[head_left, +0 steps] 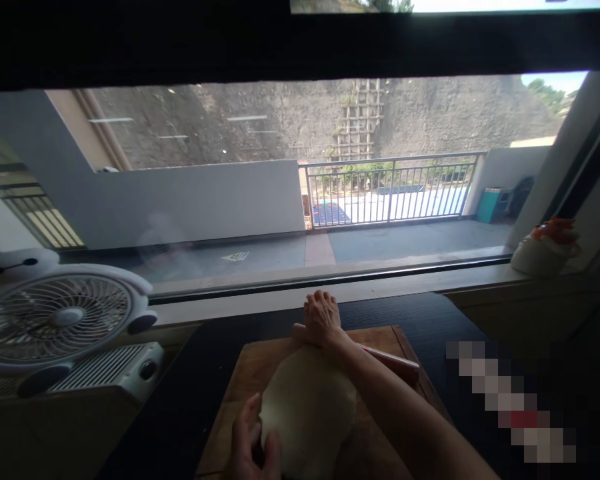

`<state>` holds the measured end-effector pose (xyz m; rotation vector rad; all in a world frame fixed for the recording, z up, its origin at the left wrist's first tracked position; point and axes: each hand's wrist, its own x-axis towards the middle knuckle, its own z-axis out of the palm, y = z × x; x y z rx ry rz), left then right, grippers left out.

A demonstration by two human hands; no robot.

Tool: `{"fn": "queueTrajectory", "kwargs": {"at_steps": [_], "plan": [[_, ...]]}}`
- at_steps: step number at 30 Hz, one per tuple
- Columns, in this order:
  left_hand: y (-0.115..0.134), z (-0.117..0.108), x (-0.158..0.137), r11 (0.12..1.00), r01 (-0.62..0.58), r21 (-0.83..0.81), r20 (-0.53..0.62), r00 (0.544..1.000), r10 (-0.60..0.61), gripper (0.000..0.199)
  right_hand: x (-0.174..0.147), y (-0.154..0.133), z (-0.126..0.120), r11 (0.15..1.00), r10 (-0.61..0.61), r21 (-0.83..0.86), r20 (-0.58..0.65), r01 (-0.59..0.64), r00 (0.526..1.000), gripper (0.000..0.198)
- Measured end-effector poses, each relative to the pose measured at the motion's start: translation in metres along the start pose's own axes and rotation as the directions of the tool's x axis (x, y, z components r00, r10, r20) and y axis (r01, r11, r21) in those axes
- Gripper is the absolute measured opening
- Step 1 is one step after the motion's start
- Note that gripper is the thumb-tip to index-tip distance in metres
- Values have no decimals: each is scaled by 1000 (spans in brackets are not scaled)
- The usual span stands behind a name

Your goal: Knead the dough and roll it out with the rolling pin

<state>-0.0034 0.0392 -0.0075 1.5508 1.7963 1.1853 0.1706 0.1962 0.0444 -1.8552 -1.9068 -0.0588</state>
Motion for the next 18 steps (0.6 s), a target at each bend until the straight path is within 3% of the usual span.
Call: {"fn": "queueTrajectory", "kwargs": {"at_steps": [5, 9, 13, 16, 18], "plan": [[19, 2, 50, 991, 40, 124, 143, 988, -58, 63, -47, 30, -13, 999, -50, -4, 47, 50, 998, 27], [60, 29, 79, 999, 10, 33, 192, 981, -17, 50, -70, 56, -26, 1000, 5, -10, 83, -4, 997, 32], [80, 43, 59, 995, 1, -98, 176, 984, 17, 54, -67, 75, -56, 998, 60, 19, 91, -62, 994, 39], [62, 34, 26, 988, 26, -149, 144, 990, -4, 61, -71, 70, -73, 998, 0, 68, 60, -4, 998, 43], [40, 25, 8, 994, 39, -101, 174, 985, -21, 64, -80, 56, -72, 990, -109, 96, 84, 101, 990, 40]]}}
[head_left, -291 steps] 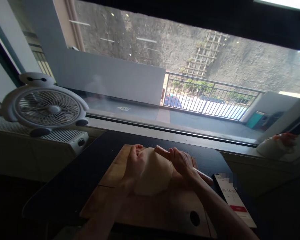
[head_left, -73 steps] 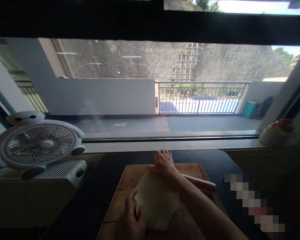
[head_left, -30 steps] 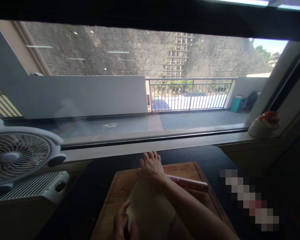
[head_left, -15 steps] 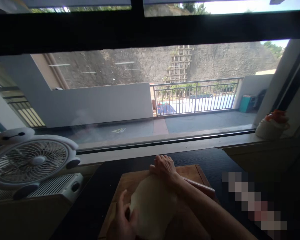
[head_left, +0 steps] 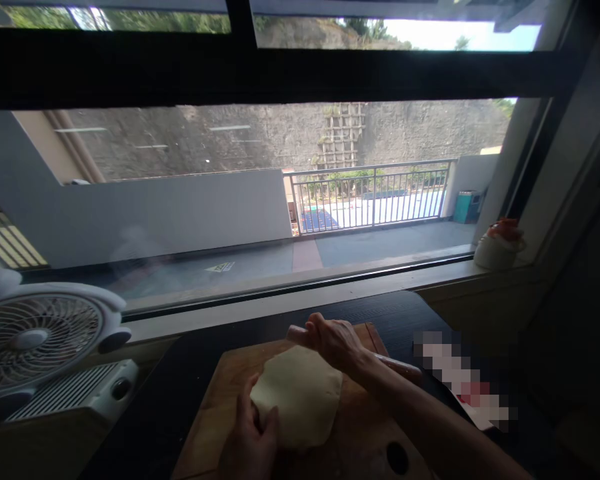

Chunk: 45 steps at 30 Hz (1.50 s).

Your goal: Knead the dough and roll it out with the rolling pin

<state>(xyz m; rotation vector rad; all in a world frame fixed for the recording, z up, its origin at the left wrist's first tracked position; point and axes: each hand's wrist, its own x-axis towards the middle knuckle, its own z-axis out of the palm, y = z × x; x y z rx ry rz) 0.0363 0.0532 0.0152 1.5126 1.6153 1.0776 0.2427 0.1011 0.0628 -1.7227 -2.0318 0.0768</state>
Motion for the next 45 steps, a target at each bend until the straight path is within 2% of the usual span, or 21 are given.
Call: {"fn": "queueTrajectory", "kwargs": {"at_steps": [2, 4, 8, 10, 12, 14, 16, 20, 22, 24, 26, 28, 29, 31, 34, 35, 37, 39, 41, 43, 45], "plan": [[-20, -6, -14, 999, 6, 37, -14, 1000, -6, 65, -8, -21, 15, 997, -73, -5, 54, 74, 996, 31], [-32, -8, -23, 1000, -10, 21, -65, 998, 12, 64, -12, -44, 34, 996, -85, -31, 67, 87, 994, 23], [-33, -4, -30, 1000, -2, -13, -132, 991, 1, 65, 10, -69, 59, 993, -112, -40, -17, 111, 994, 20], [-29, -2, -31, 999, 0, -37, -126, 992, -4, 67, 37, -64, 60, 996, -63, -60, -58, 60, 996, 18], [-26, -1, -31, 998, -4, -66, -118, 993, -3, 70, 59, -55, 57, 995, 34, -90, -71, -40, 997, 21], [-27, 0, -32, 995, -7, -102, -131, 991, -7, 70, 63, -52, 55, 989, 97, -108, -59, -103, 993, 23], [-30, 1, -32, 987, -5, -159, -156, 988, -20, 69, 44, -60, 59, 993, 47, -103, -43, -51, 998, 20], [-33, 2, -34, 978, 9, -208, -137, 990, -38, 70, -13, -89, 72, 989, -149, -29, -67, 147, 987, 19], [-31, 0, -34, 985, 20, -174, -114, 993, -40, 71, -14, -90, 72, 987, -158, -26, -76, 156, 985, 24], [-27, -2, -35, 992, 30, -120, -113, 993, -44, 70, 9, -79, 67, 995, -88, -47, -36, 86, 996, 28], [-23, -4, -35, 997, 41, -70, -127, 991, -49, 70, 38, -65, 61, 996, 39, -78, 32, -37, 999, 30], [-21, -4, -35, 997, 41, -61, -135, 990, -49, 70, 50, -59, 57, 990, 115, -98, 94, -106, 989, 32], [-21, -4, -35, 997, 39, -72, -134, 990, -48, 70, 47, -62, 57, 991, 109, -89, 119, -98, 987, 33], [-23, -3, -35, 994, 37, -104, -127, 991, -50, 70, 28, -73, 61, 999, -1, -36, 135, 5, 991, 34], [-25, -3, -36, 993, 42, -110, -112, 992, -54, 70, 4, -87, 71, 986, -169, 21, 64, 168, 983, 40], [-25, -3, -36, 995, 46, -94, -108, 993, -56, 70, 5, -87, 72, 985, -171, 17, 49, 170, 984, 41], [-25, -4, -36, 997, 51, -49, -107, 993, -56, 70, 20, -79, 71, 997, -74, -13, 59, 75, 996, 42], [-25, -5, -36, 999, 43, -13, -115, 992, -44, 69, 40, -68, 68, 998, 48, -47, 107, -43, 993, 38], [-25, -5, -35, 1000, 29, -3, -125, 992, -29, 69, 46, -64, 66, 994, 103, -56, 155, -96, 982, 36], [-27, -4, -35, 1000, 15, -27, -129, 992, -18, 69, 36, -71, 68, 999, 35, -15, 184, -32, 982, 37], [-28, -4, -36, 997, -2, -72, -114, 993, -6, 68, 20, -80, 72, 995, -94, 38, 154, 90, 984, 40]]}}
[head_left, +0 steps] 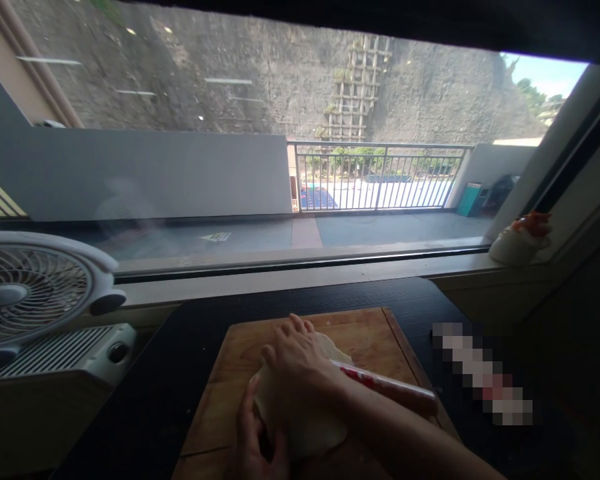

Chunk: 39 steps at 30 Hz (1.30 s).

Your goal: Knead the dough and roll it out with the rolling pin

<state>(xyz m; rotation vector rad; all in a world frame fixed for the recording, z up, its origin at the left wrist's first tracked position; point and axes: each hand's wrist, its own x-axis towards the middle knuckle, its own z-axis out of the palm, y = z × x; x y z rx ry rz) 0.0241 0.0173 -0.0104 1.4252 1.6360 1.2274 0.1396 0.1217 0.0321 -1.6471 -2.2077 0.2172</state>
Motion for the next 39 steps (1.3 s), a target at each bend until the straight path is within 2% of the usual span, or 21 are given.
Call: {"fn": "queueTrajectory", "kwargs": {"at_steps": [2, 3, 7, 8, 10, 13, 15, 17, 19, 21, 22, 24, 26, 27, 28, 30, 32, 33, 34, 36, 39], "plan": [[1, -1, -1, 1000, -2, -27, 28, 1000, 3, 67, -4, -3, 3, 996, -85, -3, -34, 85, 996, 43], [1, -2, -2, 1000, 4, -21, 39, 999, -3, 67, 0, 0, 2, 997, -71, -20, -44, 70, 996, 43], [3, -2, -2, 999, 33, 10, 51, 998, -34, 65, 28, 18, -5, 981, 178, -75, -9, -178, 984, 43], [2, -2, -2, 1000, 26, -9, 49, 998, -25, 65, 29, 18, -4, 977, 202, -69, 0, -202, 979, 44], [-1, -1, 0, 998, -7, -57, 32, 999, 9, 65, 20, 7, 3, 990, 134, -32, 0, -134, 991, 47], [-5, 0, 1, 996, -54, -76, 6, 998, 55, 65, -1, -12, 14, 997, -68, 23, -72, 69, 995, 51], [-4, -1, 0, 997, -26, -71, 29, 999, 28, 67, 0, -10, 12, 996, -87, 20, -90, 89, 992, 51], [0, -2, -1, 998, 23, -64, 56, 998, -20, 68, 16, 4, 4, 1000, 28, -4, -61, -29, 998, 52], [5, -2, -1, 998, 38, -58, 48, 998, -35, 68, 32, 18, -4, 981, 191, -23, -27, -192, 981, 53], [7, -2, -2, 997, 33, -75, 29, 999, -31, 68, 34, 17, -4, 972, 236, -20, -6, -236, 972, 55], [6, -2, -2, 995, 29, -92, 25, 999, -27, 69, 29, 11, -1, 981, 191, -11, -5, -191, 981, 56], [4, -2, -2, 992, 17, -122, 25, 1000, -14, 70, 13, -7, 10, 1000, 21, 4, -42, -21, 999, 57], [2, -2, -2, 992, 29, -126, 39, 999, -25, 70, 2, -19, 17, 993, -118, -4, -98, 118, 988, 58], [2, -2, -2, 992, 42, -119, 48, 998, -37, 69, 1, -18, 17, 991, -135, -15, -113, 134, 984, 57], [2, -3, -3, 992, 54, -110, 57, 997, -48, 69, 6, -13, 15, 993, -114, -27, -112, 112, 987, 57], [4, -3, -3, 993, 68, -95, 61, 996, -62, 70, 21, 5, 7, 998, 26, -50, -82, -30, 996, 58], [5, -3, -3, 994, 66, -86, 46, 997, -62, 70, 35, 19, 1, 983, 174, -57, -52, -177, 983, 60], [5, -3, -3, 994, 66, -90, 36, 997, -63, 70, 37, 21, 0, 977, 202, -53, -40, -204, 978, 61], [5, -2, -3, 992, 67, -102, 29, 997, -65, 70, 35, 18, 3, 981, 189, -44, -30, -190, 982, 63], [3, -2, -3, 988, 62, -141, 26, 998, -59, 71, 25, 5, 12, 998, 55, -25, -32, -56, 998, 64], [3, -2, -3, 985, 63, -158, 45, 997, -57, 73, 15, -8, 20, 992, -122, -44, -78, 119, 989, 60]]}}
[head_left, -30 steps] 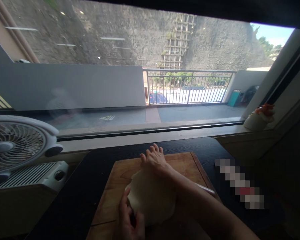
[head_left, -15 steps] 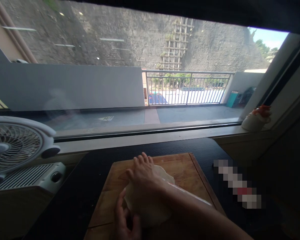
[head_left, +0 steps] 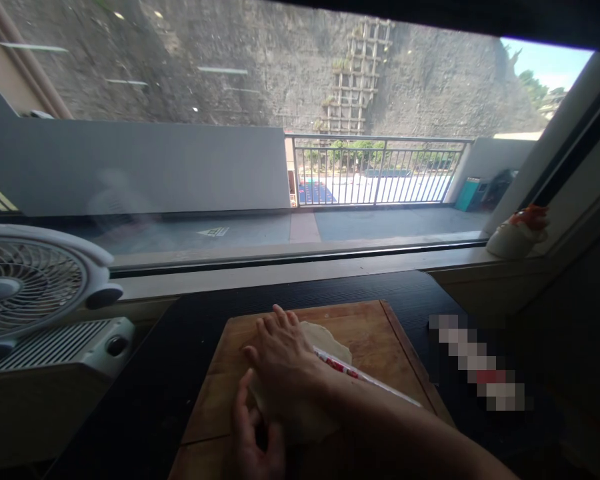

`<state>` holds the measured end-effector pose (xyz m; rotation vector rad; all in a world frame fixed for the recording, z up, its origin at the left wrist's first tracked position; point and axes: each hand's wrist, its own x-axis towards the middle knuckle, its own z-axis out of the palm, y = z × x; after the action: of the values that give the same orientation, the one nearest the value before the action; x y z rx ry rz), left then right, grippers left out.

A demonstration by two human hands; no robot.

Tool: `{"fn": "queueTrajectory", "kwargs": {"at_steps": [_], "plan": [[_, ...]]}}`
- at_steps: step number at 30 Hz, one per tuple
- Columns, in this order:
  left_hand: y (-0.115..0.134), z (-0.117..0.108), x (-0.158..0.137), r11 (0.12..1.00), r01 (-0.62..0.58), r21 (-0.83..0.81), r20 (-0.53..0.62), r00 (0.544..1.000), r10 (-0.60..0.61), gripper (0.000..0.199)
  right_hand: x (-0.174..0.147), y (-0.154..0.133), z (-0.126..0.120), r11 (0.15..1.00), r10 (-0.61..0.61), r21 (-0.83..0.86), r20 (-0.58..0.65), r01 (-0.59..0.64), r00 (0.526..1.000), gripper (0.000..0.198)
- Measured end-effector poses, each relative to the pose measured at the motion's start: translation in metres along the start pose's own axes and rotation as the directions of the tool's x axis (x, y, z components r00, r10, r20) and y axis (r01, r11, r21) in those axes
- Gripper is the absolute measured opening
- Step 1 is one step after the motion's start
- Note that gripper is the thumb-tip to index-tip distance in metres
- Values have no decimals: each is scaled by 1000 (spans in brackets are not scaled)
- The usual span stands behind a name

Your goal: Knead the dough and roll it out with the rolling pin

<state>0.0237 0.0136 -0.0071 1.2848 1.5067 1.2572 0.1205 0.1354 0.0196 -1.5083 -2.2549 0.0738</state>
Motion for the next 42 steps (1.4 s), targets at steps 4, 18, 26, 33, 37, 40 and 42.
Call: {"fn": "queueTrajectory", "kwargs": {"at_steps": [4, 18, 26, 33, 37, 40, 42], "plan": [[3, -1, -1, 998, 6, 62, 10, 1000, -7, 72, 17, 25, -12, 979, 200, -57, 50, -197, 979, 59], [16, -5, 0, 960, -77, 268, -33, 996, 89, 65, 25, 55, -28, 954, 248, -161, -46, -252, 968, 40], [46, 1, 89, 897, -5, 442, 43, 999, -15, 66, -46, 65, -52, 954, 279, -123, 17, -275, 960, 32], [55, 24, 79, 961, -47, 274, 28, 999, 41, 56, -67, 79, -92, 972, 230, -51, 18, -229, 973, 35], [22, 0, 44, 950, -12, 311, -28, 999, 22, 61, -71, 60, -78, 995, 95, -47, 31, -93, 995, 32], [-5, -9, 30, 963, -79, 257, -3, 997, 82, 58, -61, 35, -50, 994, 90, -63, -37, -92, 995, 30], [-16, -8, 28, 971, -138, 195, -22, 989, 145, 54, -47, 25, -35, 994, 91, -53, -110, -97, 990, 29]]}}
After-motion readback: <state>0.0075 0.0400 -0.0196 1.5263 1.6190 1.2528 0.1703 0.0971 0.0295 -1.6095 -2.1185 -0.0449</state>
